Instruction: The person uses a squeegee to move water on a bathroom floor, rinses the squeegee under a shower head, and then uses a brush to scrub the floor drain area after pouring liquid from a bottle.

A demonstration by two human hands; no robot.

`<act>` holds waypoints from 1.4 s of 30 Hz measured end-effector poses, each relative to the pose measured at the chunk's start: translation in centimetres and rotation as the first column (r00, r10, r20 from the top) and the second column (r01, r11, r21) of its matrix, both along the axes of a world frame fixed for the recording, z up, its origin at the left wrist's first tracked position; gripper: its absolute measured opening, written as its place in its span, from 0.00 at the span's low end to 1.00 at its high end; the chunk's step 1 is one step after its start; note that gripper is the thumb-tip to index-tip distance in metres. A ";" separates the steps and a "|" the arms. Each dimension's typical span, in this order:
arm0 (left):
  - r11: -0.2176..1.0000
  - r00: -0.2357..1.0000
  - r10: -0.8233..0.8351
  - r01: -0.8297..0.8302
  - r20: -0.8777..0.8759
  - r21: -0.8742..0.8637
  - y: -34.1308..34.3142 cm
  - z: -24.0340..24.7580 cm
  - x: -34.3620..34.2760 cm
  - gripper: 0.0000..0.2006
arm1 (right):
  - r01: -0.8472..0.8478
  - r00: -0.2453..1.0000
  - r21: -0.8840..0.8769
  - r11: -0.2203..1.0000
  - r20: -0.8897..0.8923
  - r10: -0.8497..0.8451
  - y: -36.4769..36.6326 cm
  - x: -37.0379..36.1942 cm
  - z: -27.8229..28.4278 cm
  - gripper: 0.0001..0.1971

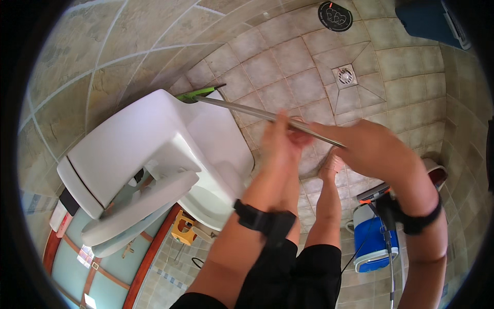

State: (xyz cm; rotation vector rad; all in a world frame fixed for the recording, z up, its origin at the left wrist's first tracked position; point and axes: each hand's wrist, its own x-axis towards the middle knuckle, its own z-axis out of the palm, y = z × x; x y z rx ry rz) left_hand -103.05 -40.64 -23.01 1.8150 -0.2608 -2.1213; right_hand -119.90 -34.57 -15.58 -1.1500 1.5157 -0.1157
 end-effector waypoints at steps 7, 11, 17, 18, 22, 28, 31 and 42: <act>0.976 0.931 -0.066 0.135 0.359 -0.171 -13.4 -10.5 9.0 0.07 | -0.021 0.983 0.053 0.998 0.181 0.011 -12.6 10.1 -11.2 0.25; 0.981 0.916 -0.161 0.189 0.368 -0.042 -11.7 -12.0 8.7 0.08 | 0.028 0.988 0.143 0.989 0.145 -0.049 -9.3 8.8 -9.9 0.28; 0.899 0.850 -0.427 0.435 0.308 0.047 0.0 -8.7 2.6 0.06 | 0.081 0.996 0.130 0.988 -0.054 -0.075 3.7 5.7 -7.5 0.33; 0.893 0.857 -0.440 0.450 0.269 0.028 1.7 -7.8 1.4 0.07 | 0.126 0.987 0.143 0.982 -0.116 -0.110 5.7 5.6 -6.9 0.34; 0.871 0.856 -0.491 0.479 0.162 0.110 7.2 -5.4 -0.2 0.09 | 0.121 0.954 0.108 0.987 -0.287 -0.086 11.0 4.6 -3.1 0.33; 0.798 0.805 -0.593 0.585 0.024 0.144 8.5 3.1 -4.7 0.12 | 0.045 0.941 0.093 0.995 -0.339 -0.011 15.3 2.6 2.2 0.31; 0.903 0.902 -0.421 0.405 0.097 0.143 8.8 1.6 -2.2 0.09 | 0.027 0.943 -0.041 0.999 -0.332 -0.039 14.4 3.3 0.7 0.29; 0.934 0.882 -0.350 0.354 0.315 0.045 -4.0 -9.7 1.5 0.08 | 0.048 0.965 -0.069 0.996 -0.253 -0.064 0.5 5.4 -7.5 0.28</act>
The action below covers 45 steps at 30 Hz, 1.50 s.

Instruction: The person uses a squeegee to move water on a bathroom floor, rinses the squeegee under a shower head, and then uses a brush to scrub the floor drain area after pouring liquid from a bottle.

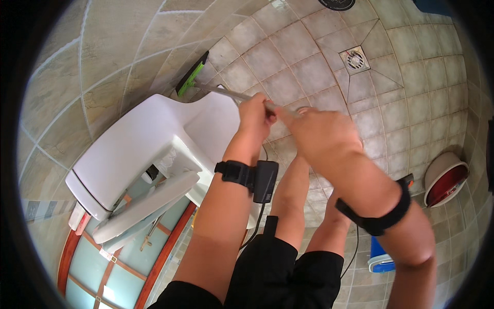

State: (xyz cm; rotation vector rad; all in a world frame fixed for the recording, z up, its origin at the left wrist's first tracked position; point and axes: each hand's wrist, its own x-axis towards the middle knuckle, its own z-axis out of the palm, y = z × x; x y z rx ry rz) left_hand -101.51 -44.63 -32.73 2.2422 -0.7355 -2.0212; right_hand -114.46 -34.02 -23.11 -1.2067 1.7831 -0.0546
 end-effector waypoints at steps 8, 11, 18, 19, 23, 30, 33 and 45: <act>0.989 0.962 -0.089 0.117 -0.259 0.092 11.5 5.8 -6.4 0.12 | -0.026 0.989 0.168 0.985 -0.140 0.050 10.6 -5.8 7.9 0.31; 0.993 0.976 -0.108 0.114 -0.189 0.021 13.5 9.3 -8.3 0.14 | -0.028 0.978 0.188 0.982 -0.199 0.066 11.2 -7.4 11.6 0.29; 0.999 0.994 0.006 -0.010 -0.109 -0.038 3.5 3.1 -2.1 0.13 | -0.063 0.998 -0.001 0.998 -0.024 0.063 2.9 -3.4 2.1 0.32; 0.994 0.999 0.006 -0.011 -0.048 -0.111 1.0 0.4 0.5 0.13 | -0.016 0.991 0.013 1.000 0.135 0.014 -0.7 -2.3 1.2 0.31; 0.986 0.996 0.091 -0.088 0.018 -0.144 -7.6 -3.4 3.7 0.08 | -0.174 0.967 0.071 0.982 0.201 0.157 -9.8 0.5 -2.8 0.29; 0.947 0.930 0.319 -0.303 -0.185 0.110 -3.7 -2.4 -5.7 0.09 | -0.465 0.885 -0.005 0.885 -0.005 0.465 -8.9 -9.6 -1.0 0.31; 0.911 0.852 0.405 -0.346 -0.332 0.225 -0.6 1.3 -12.8 0.10 | -0.293 0.935 0.076 0.953 -0.186 0.302 -5.5 -14.1 3.4 0.32; 0.889 0.872 0.241 -0.022 -0.425 0.458 17.1 14.1 -19.0 0.20 | -0.042 0.931 0.150 0.988 -0.353 0.093 13.1 -16.7 18.9 0.31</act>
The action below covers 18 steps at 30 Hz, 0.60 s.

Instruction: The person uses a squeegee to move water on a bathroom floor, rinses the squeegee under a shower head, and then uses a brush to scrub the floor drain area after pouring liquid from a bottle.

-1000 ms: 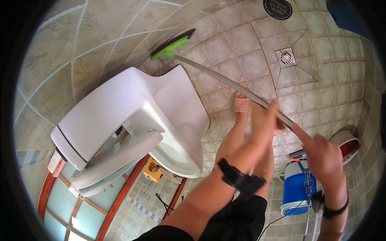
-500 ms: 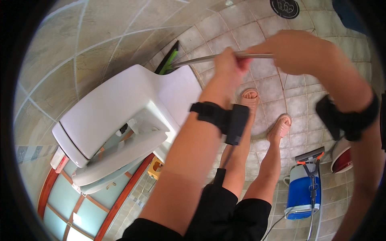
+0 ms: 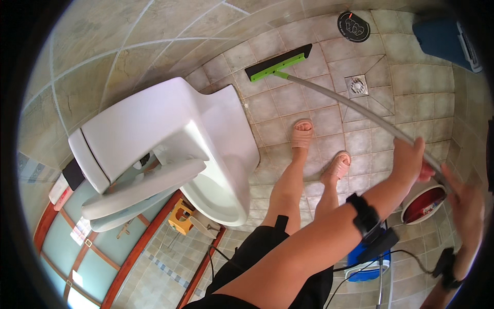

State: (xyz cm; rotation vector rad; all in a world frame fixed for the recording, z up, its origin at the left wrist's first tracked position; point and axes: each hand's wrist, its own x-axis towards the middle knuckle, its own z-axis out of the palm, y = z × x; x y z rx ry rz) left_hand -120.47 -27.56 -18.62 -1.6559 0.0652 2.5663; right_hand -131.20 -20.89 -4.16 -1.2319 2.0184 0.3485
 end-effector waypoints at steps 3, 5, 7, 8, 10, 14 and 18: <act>0.984 1.000 0.002 -0.001 0.005 -0.180 2.3 3.0 2.8 0.21 | 0.129 0.988 -0.019 0.991 0.083 -0.127 2.3 2.1 1.5 0.30; 0.919 0.995 -0.072 0.093 0.068 -0.382 2.8 1.1 5.5 0.23 | 0.192 0.977 -0.008 0.981 0.098 -0.191 2.0 4.7 1.4 0.28; 0.957 0.982 -0.151 0.174 0.112 -0.233 -2.0 1.2 7.3 0.26 | 0.163 0.976 0.021 0.986 0.142 -0.164 0.2 6.0 -0.8 0.26; 0.925 0.982 -0.052 0.116 0.182 -0.362 -3.2 -1.1 8.6 0.21 | 0.057 0.989 0.027 0.998 0.132 -0.060 -1.6 7.3 -2.9 0.27; 0.908 0.963 -0.214 0.257 0.161 -0.330 -7.5 -5.4 10.5 0.13 | -0.020 0.993 0.092 0.996 0.116 0.009 -4.2 9.2 -6.2 0.29; 0.876 0.920 -0.294 0.368 0.257 -0.313 -6.3 -7.1 10.4 0.14 | 0.042 0.980 0.168 0.985 0.183 -0.073 -3.3 10.2 -7.2 0.30; 0.843 0.895 -0.300 0.410 0.329 -0.347 2.1 -5.7 9.2 0.17 | 0.142 0.968 0.281 0.949 0.162 -0.193 1.1 9.4 -3.4 0.26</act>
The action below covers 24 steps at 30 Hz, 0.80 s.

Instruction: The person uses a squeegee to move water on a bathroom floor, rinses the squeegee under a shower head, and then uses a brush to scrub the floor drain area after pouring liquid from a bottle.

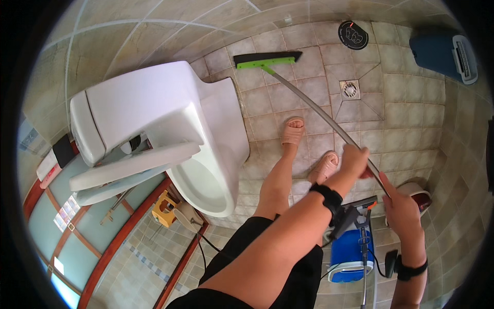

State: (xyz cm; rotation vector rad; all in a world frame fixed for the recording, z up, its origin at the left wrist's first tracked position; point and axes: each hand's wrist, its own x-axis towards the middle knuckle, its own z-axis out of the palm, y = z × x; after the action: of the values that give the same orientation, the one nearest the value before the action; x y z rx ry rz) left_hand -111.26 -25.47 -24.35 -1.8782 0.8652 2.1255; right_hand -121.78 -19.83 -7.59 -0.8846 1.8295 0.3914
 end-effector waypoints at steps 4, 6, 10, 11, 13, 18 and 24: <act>0.951 0.986 -0.153 0.163 0.061 -0.264 5.7 4.2 0.1 0.22 | 0.044 0.999 -0.034 0.998 -0.006 -0.044 4.7 -0.3 4.1 0.25; 0.968 0.995 -0.098 0.090 -0.019 -0.235 6.6 5.5 2.5 0.23 | 0.248 0.957 -0.022 0.969 0.162 -0.241 5.8 0.9 5.1 0.25; 0.936 0.993 -0.066 0.095 0.097 -0.338 4.4 2.3 10.8 0.25 | 0.655 0.583 0.080 0.751 0.579 -0.570 6.7 6.2 0.0 0.27; 0.948 0.984 -0.059 0.108 0.165 -0.301 2.1 1.8 13.1 0.24 | 0.683 0.319 0.442 0.581 0.536 -0.782 3.8 7.9 -1.2 0.27; 0.982 0.959 -0.123 0.154 0.257 -0.106 -3.3 0.9 15.9 0.21 | 0.624 -0.008 0.659 0.420 0.543 -0.840 0.5 10.8 -3.6 0.28; 0.879 0.802 -0.460 0.472 0.382 0.066 -6.0 1.7 14.8 0.18 | 0.733 -0.119 0.638 0.236 0.461 -0.879 2.8 16.2 -5.6 0.27; 0.847 0.787 -0.493 0.531 0.371 0.001 3.1 2.6 12.7 0.24 | 0.781 -0.171 0.619 0.084 0.342 -0.924 11.0 15.6 -1.1 0.25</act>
State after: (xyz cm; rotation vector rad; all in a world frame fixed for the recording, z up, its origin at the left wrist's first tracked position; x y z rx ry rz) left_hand -98.56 -22.37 -21.72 -1.7307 1.2403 1.3832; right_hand -106.13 -8.87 -8.71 0.5770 1.1469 -0.6584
